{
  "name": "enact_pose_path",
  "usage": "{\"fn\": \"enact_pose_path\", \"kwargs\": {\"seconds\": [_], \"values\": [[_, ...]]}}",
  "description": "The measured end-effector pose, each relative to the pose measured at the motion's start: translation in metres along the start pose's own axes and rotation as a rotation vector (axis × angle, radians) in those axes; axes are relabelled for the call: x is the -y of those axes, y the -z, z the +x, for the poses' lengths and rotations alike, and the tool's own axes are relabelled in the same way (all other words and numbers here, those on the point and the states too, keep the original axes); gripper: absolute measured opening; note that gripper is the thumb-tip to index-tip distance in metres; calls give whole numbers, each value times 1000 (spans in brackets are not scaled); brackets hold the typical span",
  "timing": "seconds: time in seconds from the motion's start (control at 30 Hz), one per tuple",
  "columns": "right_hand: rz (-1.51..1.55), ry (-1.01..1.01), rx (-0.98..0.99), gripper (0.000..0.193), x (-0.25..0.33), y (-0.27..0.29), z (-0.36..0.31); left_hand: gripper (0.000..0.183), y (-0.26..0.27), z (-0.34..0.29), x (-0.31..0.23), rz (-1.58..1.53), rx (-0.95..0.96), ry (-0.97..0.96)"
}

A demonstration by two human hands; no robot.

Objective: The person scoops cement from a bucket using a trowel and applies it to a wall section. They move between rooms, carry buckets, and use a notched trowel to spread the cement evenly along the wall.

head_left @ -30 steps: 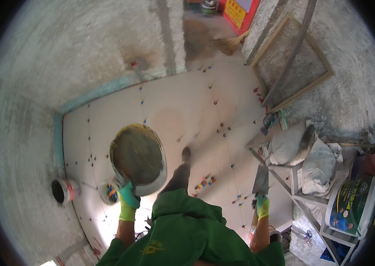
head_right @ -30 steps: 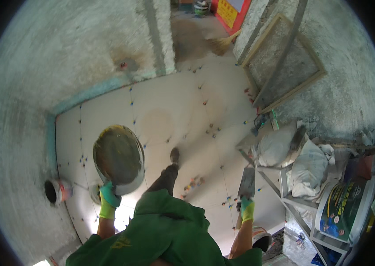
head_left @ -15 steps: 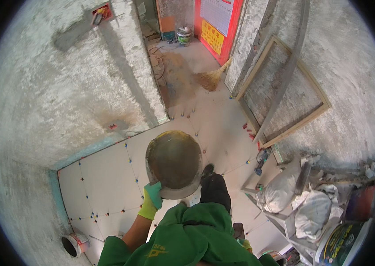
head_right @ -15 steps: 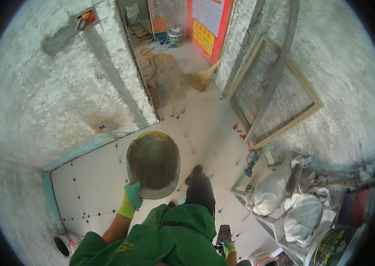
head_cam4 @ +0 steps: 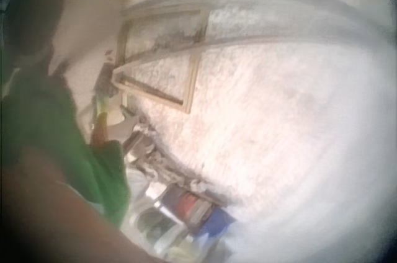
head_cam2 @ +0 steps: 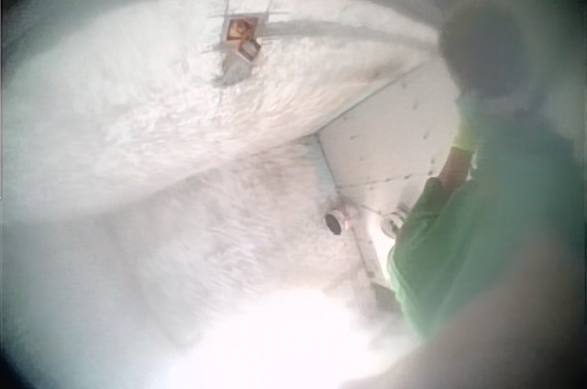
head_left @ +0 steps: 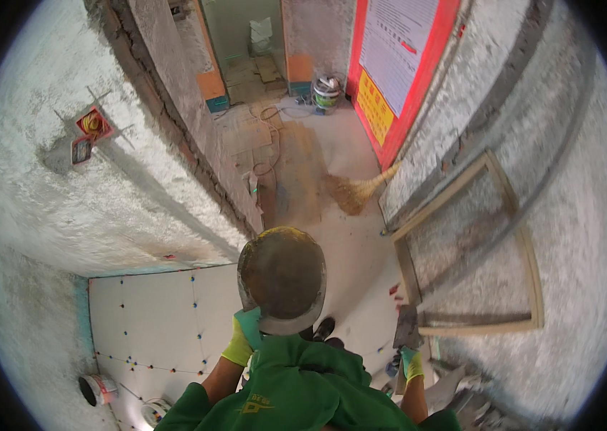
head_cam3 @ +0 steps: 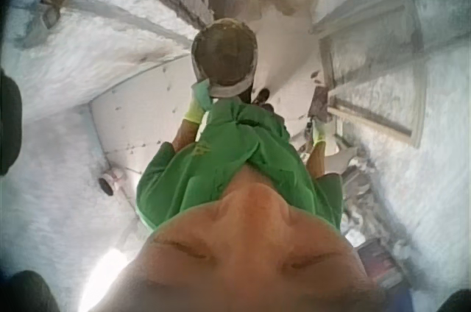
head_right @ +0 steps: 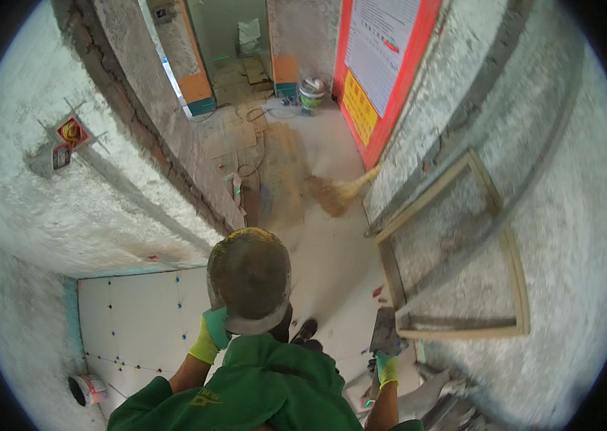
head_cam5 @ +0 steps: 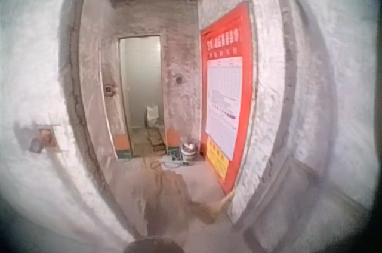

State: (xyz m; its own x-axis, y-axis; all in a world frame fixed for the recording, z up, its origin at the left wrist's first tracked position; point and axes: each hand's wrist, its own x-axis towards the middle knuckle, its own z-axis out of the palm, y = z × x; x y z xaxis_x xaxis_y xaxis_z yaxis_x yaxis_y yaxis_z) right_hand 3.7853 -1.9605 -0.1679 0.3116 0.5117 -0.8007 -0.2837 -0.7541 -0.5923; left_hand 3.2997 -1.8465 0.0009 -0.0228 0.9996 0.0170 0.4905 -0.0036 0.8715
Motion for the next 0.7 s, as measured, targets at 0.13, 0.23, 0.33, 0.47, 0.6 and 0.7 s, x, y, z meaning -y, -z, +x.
{"fn": "enact_pose_path", "kwargs": {"seconds": [0.13, 0.23, 0.33, 0.47, 0.6, 0.7], "values": [[-103, 145, -10, 16, 134, -21, 47, 30, -26, 75, -8, -280, -154, 102], [-363, 112, 35, 20, 201, -43, 90, 20, -36, 133, 2, -34, -161, 3], [-427, 66, 275, 35, 233, -65, 135, 14, -43, 193, 20, 303, -146, -89], [-454, -174, 212, 40, 240, -123, 187, 17, -43, 277, 25, 288, -164, -113], [-536, -236, 124, 36, 291, -176, 238, 25, -34, 353, 19, 303, -140, -121], [-577, -230, 130, 34, 349, -220, 278, 24, -32, 412, 28, -184, -209, 202]]}}
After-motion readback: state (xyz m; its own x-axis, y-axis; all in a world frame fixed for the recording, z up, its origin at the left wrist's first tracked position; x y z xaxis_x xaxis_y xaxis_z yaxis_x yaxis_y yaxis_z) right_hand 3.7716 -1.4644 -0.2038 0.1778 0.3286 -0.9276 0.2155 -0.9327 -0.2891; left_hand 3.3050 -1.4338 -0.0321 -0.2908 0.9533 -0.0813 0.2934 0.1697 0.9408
